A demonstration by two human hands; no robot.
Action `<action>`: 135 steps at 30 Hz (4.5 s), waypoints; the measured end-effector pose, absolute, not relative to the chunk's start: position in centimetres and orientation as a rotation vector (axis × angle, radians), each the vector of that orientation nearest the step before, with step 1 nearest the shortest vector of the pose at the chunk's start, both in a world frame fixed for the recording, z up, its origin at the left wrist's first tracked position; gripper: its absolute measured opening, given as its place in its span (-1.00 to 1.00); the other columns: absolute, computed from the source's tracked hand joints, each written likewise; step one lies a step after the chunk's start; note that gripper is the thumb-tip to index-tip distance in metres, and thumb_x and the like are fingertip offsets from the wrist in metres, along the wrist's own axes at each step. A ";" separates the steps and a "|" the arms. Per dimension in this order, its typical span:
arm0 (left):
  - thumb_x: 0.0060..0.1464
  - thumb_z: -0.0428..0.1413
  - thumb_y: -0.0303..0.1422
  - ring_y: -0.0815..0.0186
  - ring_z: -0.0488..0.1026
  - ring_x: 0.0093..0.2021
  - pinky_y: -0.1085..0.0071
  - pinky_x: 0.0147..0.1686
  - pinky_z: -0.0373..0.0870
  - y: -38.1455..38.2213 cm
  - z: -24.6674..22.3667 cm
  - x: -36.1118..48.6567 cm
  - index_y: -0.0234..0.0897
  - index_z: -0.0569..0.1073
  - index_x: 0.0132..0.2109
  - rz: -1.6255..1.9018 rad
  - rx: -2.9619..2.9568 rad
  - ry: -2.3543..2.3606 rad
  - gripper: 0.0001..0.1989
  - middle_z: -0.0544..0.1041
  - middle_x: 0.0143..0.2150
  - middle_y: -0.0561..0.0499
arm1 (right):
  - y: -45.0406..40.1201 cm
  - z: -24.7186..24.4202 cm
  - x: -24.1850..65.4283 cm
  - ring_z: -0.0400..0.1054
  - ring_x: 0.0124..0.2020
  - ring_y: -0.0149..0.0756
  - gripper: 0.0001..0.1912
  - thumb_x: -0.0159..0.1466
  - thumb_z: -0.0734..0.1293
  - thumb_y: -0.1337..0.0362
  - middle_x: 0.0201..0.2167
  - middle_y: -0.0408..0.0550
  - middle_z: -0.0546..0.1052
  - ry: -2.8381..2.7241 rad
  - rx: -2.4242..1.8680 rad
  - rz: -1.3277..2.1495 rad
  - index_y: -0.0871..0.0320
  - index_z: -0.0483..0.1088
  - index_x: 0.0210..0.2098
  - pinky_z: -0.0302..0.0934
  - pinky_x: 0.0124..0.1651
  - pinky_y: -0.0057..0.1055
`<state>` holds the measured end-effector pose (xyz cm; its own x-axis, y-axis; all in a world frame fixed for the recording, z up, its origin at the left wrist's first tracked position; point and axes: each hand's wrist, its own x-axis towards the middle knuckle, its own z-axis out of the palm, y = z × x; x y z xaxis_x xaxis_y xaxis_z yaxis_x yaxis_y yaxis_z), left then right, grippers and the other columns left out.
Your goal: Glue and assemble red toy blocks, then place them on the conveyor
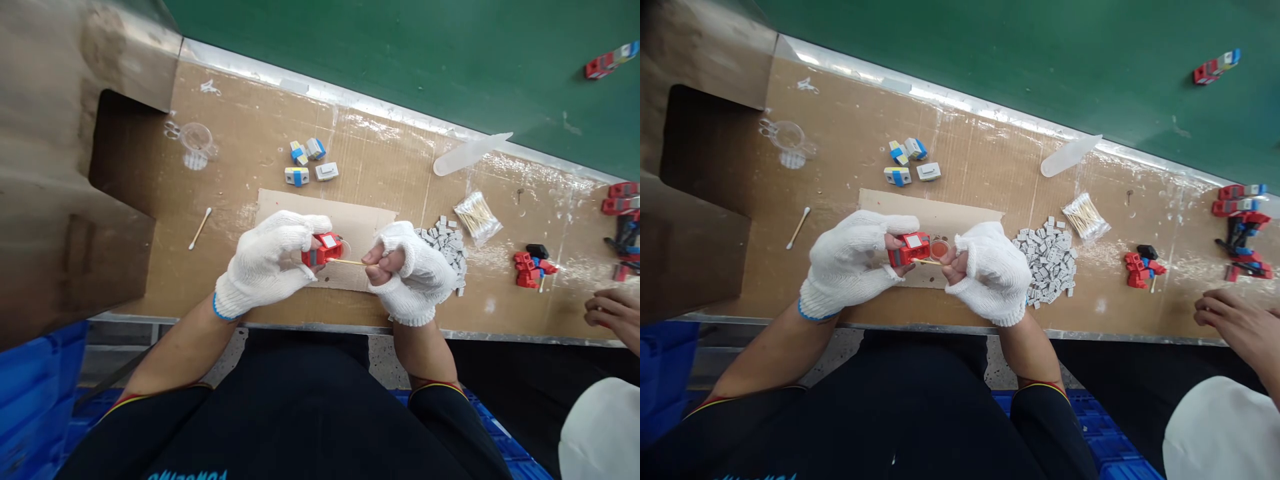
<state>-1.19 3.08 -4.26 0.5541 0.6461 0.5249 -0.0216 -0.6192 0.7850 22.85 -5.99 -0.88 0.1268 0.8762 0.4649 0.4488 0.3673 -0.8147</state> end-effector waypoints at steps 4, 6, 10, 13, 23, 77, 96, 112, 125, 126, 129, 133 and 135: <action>0.17 0.48 -0.51 0.00 0.84 0.10 0.09 0.07 0.90 3.0 -4.4 -1.3 -0.05 0.68 0.06 1.087 2.044 0.540 -0.63 0.84 0.20 -0.15 | -6.1 -1.1 23.2 0.53 -0.53 -0.25 -0.65 0.42 0.59 0.18 -0.52 -0.23 0.62 -1.451 -1.263 0.488 -0.05 0.49 -0.47 0.50 -0.49 -0.27; 0.18 0.47 -0.51 0.00 0.84 0.10 0.08 0.08 0.90 2.9 -4.3 -1.3 -0.04 0.68 0.05 1.085 2.029 0.553 -0.64 0.84 0.20 -0.15 | -6.2 -1.2 23.3 0.54 -0.52 -0.25 -0.67 0.42 0.58 0.18 -0.51 -0.23 0.62 -1.448 -1.281 0.449 -0.04 0.50 -0.45 0.47 -0.49 -0.28; 0.18 0.47 -0.51 0.01 0.84 0.07 0.09 0.05 0.90 2.9 -4.1 -1.1 -0.04 0.68 0.04 1.093 2.026 0.540 -0.65 0.84 0.18 -0.13 | -6.0 -1.0 23.2 0.56 -0.51 -0.26 -0.68 0.42 0.57 0.21 -0.50 -0.26 0.62 -1.434 -1.237 0.413 -0.03 0.47 -0.43 0.50 -0.44 -0.26; 0.19 0.46 -0.52 0.04 0.85 0.05 0.14 0.03 0.90 3.0 -3.8 -0.9 -0.07 0.67 0.05 1.101 2.053 0.505 -0.65 0.85 0.14 -0.14 | -5.8 -0.6 22.8 0.53 -0.53 -0.29 -0.68 0.41 0.58 0.29 -0.51 -0.28 0.62 -1.445 -1.160 0.465 -0.04 0.47 -0.42 0.48 -0.47 -0.31; 0.23 0.49 -0.43 0.05 0.85 0.01 0.14 -0.02 0.88 3.1 -3.8 -0.8 -0.13 0.64 0.05 1.130 2.064 0.481 -0.70 0.85 0.10 -0.20 | -6.1 -0.9 23.6 0.54 -0.52 -0.22 -0.68 0.42 0.60 0.16 -0.51 -0.20 0.63 -1.485 -1.246 0.475 -0.05 0.54 -0.44 0.50 -0.47 -0.24; 0.18 0.53 -0.46 -0.04 0.84 0.01 -0.01 0.01 0.84 3.0 -3.8 -0.9 -0.07 0.66 0.09 1.085 1.948 0.468 -0.61 0.84 0.11 -0.17 | -5.8 -0.7 23.2 0.48 -0.58 -0.25 -0.60 0.45 0.56 0.18 -0.52 -0.22 0.66 -1.531 -1.178 0.433 -0.06 0.45 -0.49 0.48 -0.48 -0.20; 0.25 0.53 -0.34 0.15 0.77 -0.17 0.16 -0.08 0.74 3.3 -3.0 -0.4 -0.10 0.66 -0.09 1.053 1.889 0.508 -0.79 0.84 -0.07 -0.05 | -5.7 -0.4 23.1 0.55 -0.57 -0.27 -0.67 0.45 0.53 0.28 -0.51 -0.24 0.65 -1.516 -1.173 0.363 -0.04 0.44 -0.42 0.45 -0.52 -0.28; 0.15 0.50 -0.51 0.06 0.84 0.01 0.14 0.03 0.82 2.7 -3.7 -1.0 -0.13 0.62 -0.01 1.108 1.636 0.480 -0.67 0.83 0.14 -0.15 | -5.9 0.2 26.3 0.58 -0.37 -0.26 -0.74 0.49 0.50 0.33 -0.40 -0.22 0.68 -1.717 -1.222 0.341 -0.03 0.45 -0.32 0.43 -0.27 -0.20; 0.22 0.58 -0.27 0.19 0.81 0.00 0.30 -0.09 0.82 4.5 -4.7 -2.4 0.02 0.62 0.05 1.265 1.284 0.538 -0.63 0.82 0.21 -0.01 | -4.7 -0.7 26.2 0.47 -0.24 -0.19 -0.84 0.38 0.44 0.40 -0.27 -0.17 0.70 -2.293 -1.216 0.440 -0.04 0.50 -0.21 0.21 -0.14 -0.18; 0.21 0.59 -0.27 0.24 0.80 -0.02 0.35 -0.10 0.81 4.8 -4.9 -2.6 0.04 0.64 0.06 1.297 1.207 0.537 -0.62 0.82 0.21 0.03 | -4.9 -0.5 26.5 0.48 -0.24 -0.18 -0.85 0.37 0.46 0.38 -0.26 -0.15 0.69 -2.297 -1.197 0.486 -0.04 0.51 -0.19 0.25 -0.14 -0.18; 0.15 0.63 -0.22 0.31 0.78 -0.06 0.45 -0.12 0.79 5.9 -5.3 -3.2 0.05 0.65 0.06 1.340 1.017 0.558 -0.57 0.83 0.17 0.09 | -5.6 0.1 28.4 0.56 -0.15 -0.11 -0.77 0.36 0.55 0.25 -0.12 -0.07 0.73 -2.181 -1.197 0.588 -0.06 0.58 0.00 0.41 -0.09 -0.15; 0.09 0.64 -0.09 0.30 0.74 -0.15 0.43 -0.18 0.77 6.7 -5.0 -3.5 -0.01 0.61 0.00 1.284 0.907 0.603 -0.53 0.82 0.10 0.02 | -3.8 0.6 30.1 0.64 0.02 -0.01 -0.81 0.41 0.47 0.27 -0.03 -0.04 0.74 -1.864 -1.476 0.418 -0.08 0.64 0.00 0.51 0.06 -0.03; 0.09 0.63 -0.08 0.32 0.74 -0.19 0.44 -0.21 0.75 6.7 -4.7 -3.3 -0.02 0.61 0.01 1.258 0.851 0.569 -0.52 0.82 0.07 0.03 | -1.1 0.6 29.3 0.62 0.09 0.04 -0.82 0.41 0.44 0.25 0.04 0.02 0.75 -1.876 -1.632 0.432 -0.04 0.63 -0.02 0.50 0.18 0.06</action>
